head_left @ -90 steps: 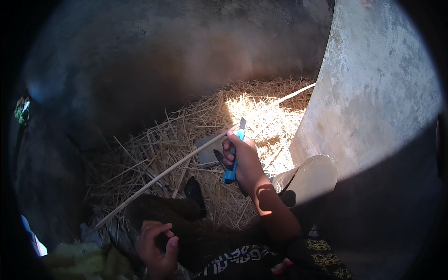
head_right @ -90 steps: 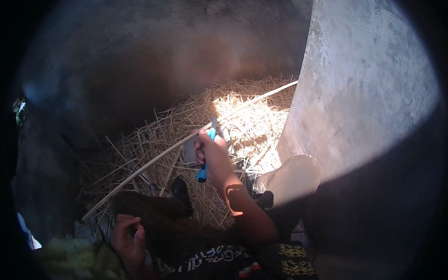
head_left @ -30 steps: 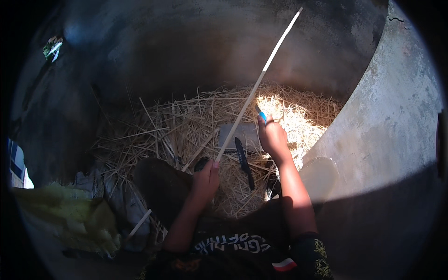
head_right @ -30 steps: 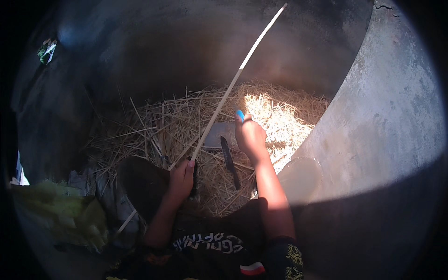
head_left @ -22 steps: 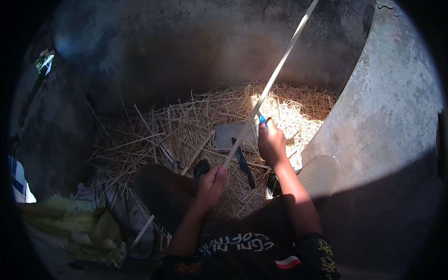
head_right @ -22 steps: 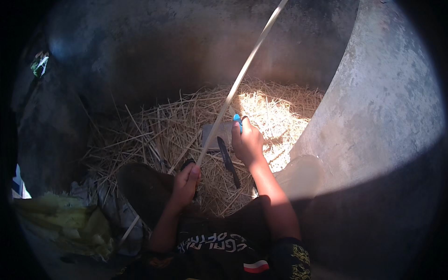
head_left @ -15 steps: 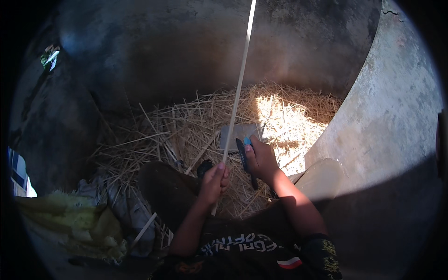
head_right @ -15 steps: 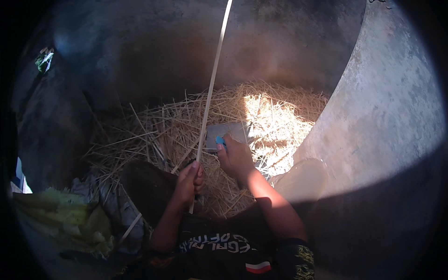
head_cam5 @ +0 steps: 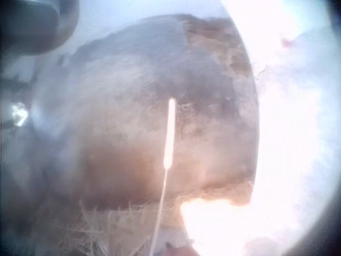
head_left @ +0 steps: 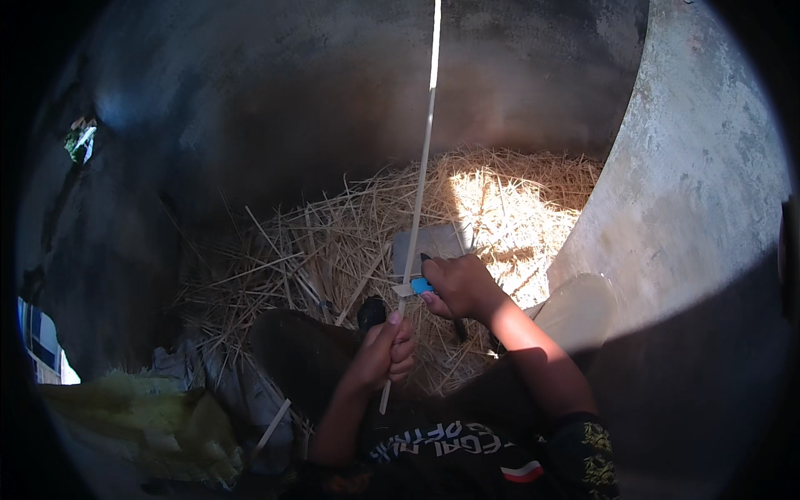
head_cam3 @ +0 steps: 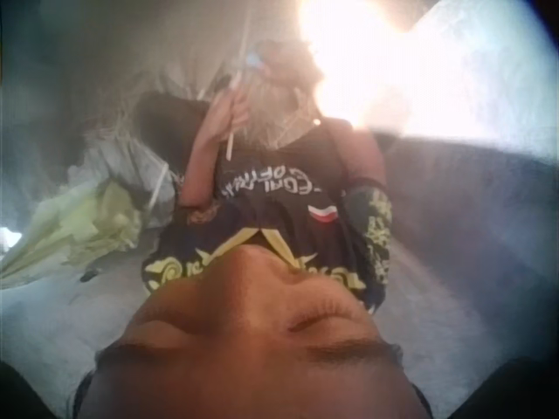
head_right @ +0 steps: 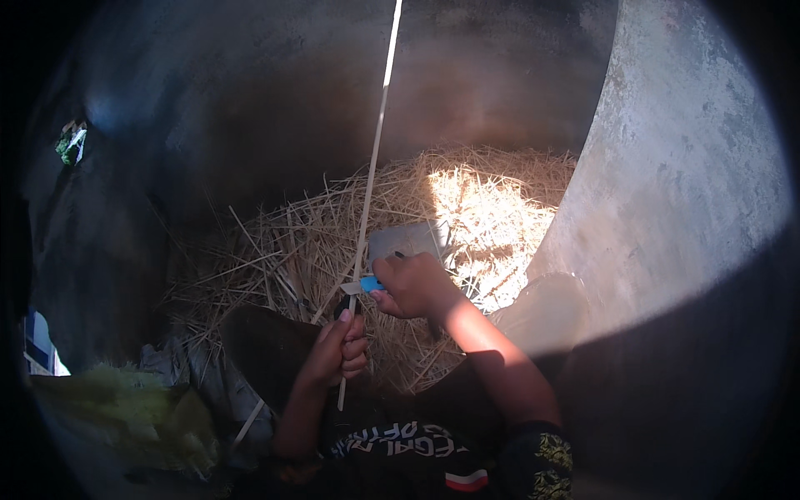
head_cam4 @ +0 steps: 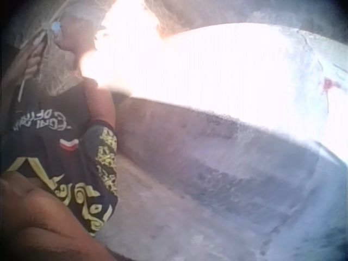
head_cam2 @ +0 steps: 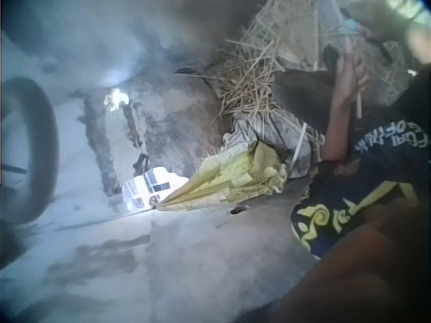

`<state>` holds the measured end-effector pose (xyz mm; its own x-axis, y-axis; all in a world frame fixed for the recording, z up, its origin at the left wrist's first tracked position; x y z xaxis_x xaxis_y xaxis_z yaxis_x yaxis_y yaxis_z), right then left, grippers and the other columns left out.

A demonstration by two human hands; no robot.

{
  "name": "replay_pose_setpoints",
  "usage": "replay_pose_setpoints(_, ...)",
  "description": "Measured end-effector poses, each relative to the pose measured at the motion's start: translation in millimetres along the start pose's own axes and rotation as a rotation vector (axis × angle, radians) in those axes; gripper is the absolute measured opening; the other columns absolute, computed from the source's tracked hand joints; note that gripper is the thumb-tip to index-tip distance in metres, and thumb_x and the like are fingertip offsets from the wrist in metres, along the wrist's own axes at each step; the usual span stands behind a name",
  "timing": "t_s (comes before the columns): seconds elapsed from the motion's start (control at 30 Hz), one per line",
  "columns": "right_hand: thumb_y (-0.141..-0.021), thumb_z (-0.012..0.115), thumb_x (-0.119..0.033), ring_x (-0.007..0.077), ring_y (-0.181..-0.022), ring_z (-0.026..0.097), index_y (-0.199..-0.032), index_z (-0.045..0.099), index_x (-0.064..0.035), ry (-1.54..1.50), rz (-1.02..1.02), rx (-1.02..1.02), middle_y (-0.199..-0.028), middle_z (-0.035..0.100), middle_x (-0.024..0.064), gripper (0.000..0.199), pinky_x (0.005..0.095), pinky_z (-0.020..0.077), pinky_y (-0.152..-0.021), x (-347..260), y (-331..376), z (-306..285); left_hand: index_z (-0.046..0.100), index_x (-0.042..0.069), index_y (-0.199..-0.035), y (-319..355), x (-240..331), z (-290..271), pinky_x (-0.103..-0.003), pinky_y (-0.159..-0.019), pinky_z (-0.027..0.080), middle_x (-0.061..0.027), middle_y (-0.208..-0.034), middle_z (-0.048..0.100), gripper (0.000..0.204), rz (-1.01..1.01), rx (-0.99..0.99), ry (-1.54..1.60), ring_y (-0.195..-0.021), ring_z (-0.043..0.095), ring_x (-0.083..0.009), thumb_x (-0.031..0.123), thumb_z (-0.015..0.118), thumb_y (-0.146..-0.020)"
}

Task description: The person sits on the floor and uses a utility knife to shave thin strips from a long wooden stick. They hold the stick with one hand and scrape the blade along its length to remove the outer layer, occasionally switching to a larger knife to split or further shape the wood.

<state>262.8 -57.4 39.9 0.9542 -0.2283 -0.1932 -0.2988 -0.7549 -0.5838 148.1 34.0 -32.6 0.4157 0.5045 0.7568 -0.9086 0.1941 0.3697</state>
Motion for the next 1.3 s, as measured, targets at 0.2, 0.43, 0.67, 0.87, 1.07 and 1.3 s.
replay_pose_setpoints(0.2, -0.086, 0.064, -0.035, 0.0363, -0.065, 0.065, -0.096, 0.055, -0.0042, 0.064, 0.104, 0.083, -0.078, 0.063, 0.015, 0.034, 0.0462, 0.0515, -0.058, 12, 1, -15, 0.037, 0.018, -0.078, 10, 2, 10, -0.024, -0.039, 0.016, 0.0073, -0.055, 0.023, 0.044, -0.012, -0.004, -0.044, -0.041, 0.017, -0.0051, 0.051, 0.034, -0.107)
replay_pose_setpoints(0.43, -0.099, 0.049, -0.029, 0.0454, -0.066, 0.064, -0.095, 0.054, -0.003, 0.064, 0.567, 0.422, -0.067, 0.063, 0.0222, 0.027, 0.0519, 0.0516, -0.059, 93, 16, -86, 0.038, 0.016, -0.08, 15, -51, 9, -0.023, -0.038, 0.017, 0.0061, -0.057, 0.026, 0.041, -0.196, -0.113, -0.063, -0.042, 0.021, -0.0056, 0.048, 0.034, -0.107)
replay_pose_setpoints(0.67, -0.09, 0.06, -0.032, 0.0381, -0.062, 0.066, -0.085, 0.054, -0.004, 0.169, 0.253, 0.041, -0.066, 0.065, 0.0186, 0.029, 0.0483, 0.0525, -0.056, 50, -11, -64, 0.038, 0.016, -0.079, 4, -39, -2, -0.024, -0.036, 0.017, 0.0054, -0.056, 0.026, 0.043, -0.115, -0.144, 0.036, -0.041, 0.022, -0.0063, 0.047, 0.034, -0.108)
replay_pose_setpoints(0.87, -0.084, 0.066, -0.026, 0.0372, -0.056, 0.063, -0.081, 0.056, -0.0044, 0.303, 0.12, -0.103, -0.058, 0.06, 0.0152, 0.024, 0.0468, 0.0513, -0.052, 80, -20, -52, 0.038, 0.016, -0.079, -3, -48, -10, -0.025, -0.037, 0.017, 0.0055, -0.055, 0.024, 0.045, -0.138, -0.028, 0.007, -0.042, 0.02, -0.0065, 0.052, 0.033, -0.106)
replay_pose_setpoints(1.07, -0.096, 0.05, -0.036, 0.0366, -0.057, 0.066, -0.089, 0.053, -0.0008, 0.313, 0.298, -0.031, -0.061, 0.063, 0.0164, 0.036, 0.0464, 0.0528, -0.053, 115, -24, -38, 0.038, 0.017, -0.081, 1, -47, -9, -0.025, -0.037, 0.016, 0.0051, -0.056, 0.026, 0.043, -0.171, -0.031, -0.007, -0.042, 0.02, -0.0063, 0.051, 0.033, -0.107)
replay_pose_setpoints(1.3, -0.098, 0.042, -0.044, 0.0358, -0.061, 0.068, -0.098, 0.059, -0.0004, 0.387, 0.393, 0.099, -0.061, 0.065, 0.0155, 0.047, 0.0463, 0.0536, -0.056, 163, -9, -88, 0.035, 0.016, -0.078, 9, -53, 2, -0.026, -0.038, 0.016, 0.0058, -0.057, 0.021, 0.046, -0.199, -0.024, -0.164, -0.044, 0.017, -0.0066, 0.052, 0.035, -0.106)
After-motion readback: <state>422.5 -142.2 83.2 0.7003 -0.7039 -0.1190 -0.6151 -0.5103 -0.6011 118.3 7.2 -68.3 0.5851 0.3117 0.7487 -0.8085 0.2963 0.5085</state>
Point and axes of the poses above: each hand's wrist, its own y-axis away from the middle knuckle, its own z-axis out of the palm, x = y × z, the point moved 8 cm from there along -y, towards the middle knuckle
